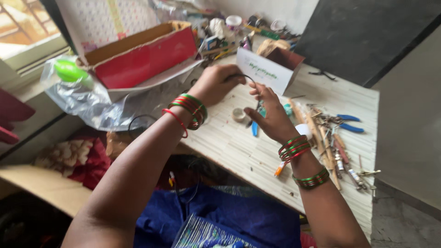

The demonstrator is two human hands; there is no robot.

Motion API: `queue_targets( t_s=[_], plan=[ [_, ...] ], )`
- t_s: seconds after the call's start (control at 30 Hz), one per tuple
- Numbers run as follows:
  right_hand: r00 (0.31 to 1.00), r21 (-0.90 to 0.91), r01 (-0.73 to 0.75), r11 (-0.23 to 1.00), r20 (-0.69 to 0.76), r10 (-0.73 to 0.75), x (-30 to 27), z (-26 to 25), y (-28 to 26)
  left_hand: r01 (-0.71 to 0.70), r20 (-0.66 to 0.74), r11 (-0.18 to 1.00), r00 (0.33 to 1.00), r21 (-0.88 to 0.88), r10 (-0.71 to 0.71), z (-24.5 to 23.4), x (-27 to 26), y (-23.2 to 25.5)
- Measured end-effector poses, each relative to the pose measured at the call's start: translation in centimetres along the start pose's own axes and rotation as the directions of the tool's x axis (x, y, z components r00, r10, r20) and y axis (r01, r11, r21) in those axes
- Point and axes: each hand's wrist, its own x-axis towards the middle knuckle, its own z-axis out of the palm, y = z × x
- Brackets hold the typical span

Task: The person wipes a plastic electronic housing with a cloth, places it in a box with speakers, and applies adhesive to a component using a glue gun. They continue by cleaning the component with a cloth and handling various wires.

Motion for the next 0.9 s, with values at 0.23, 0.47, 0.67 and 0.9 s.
queue_targets(
  t_s=[0.23,0.47,0.67,0.9],
  plan=[
    [0.987,0.634,-0.137,0.761,0.027,0.156,0.5,0.8,2.2,0.112,0.181,0.993,0.977,0.031,-0.116,-2.5,-3.0,0.8],
    [0.886,0.861,-0.144,0.488,-0.106,0.45,1.1,-3.1,9.5,0.415,0.126,0.898,0.892,0.147,-0.433,-7.4,-8.9,-3.8],
    [0.749,0.735,-0.238,0.635,-0.278,0.602,0.6,-1.9,14.5,0.345,-0.158,0.857,0.938,0.383,-0.307,-8.6,-11.9,-6.2],
    [0.984,-0.21,0.086,0.974,-0.134,-0.116,2.7,4.7,3.1,0.167,-0.167,0.889,0.981,0.426,-0.104,-3.6,-9.1,-2.9]
  ],
)
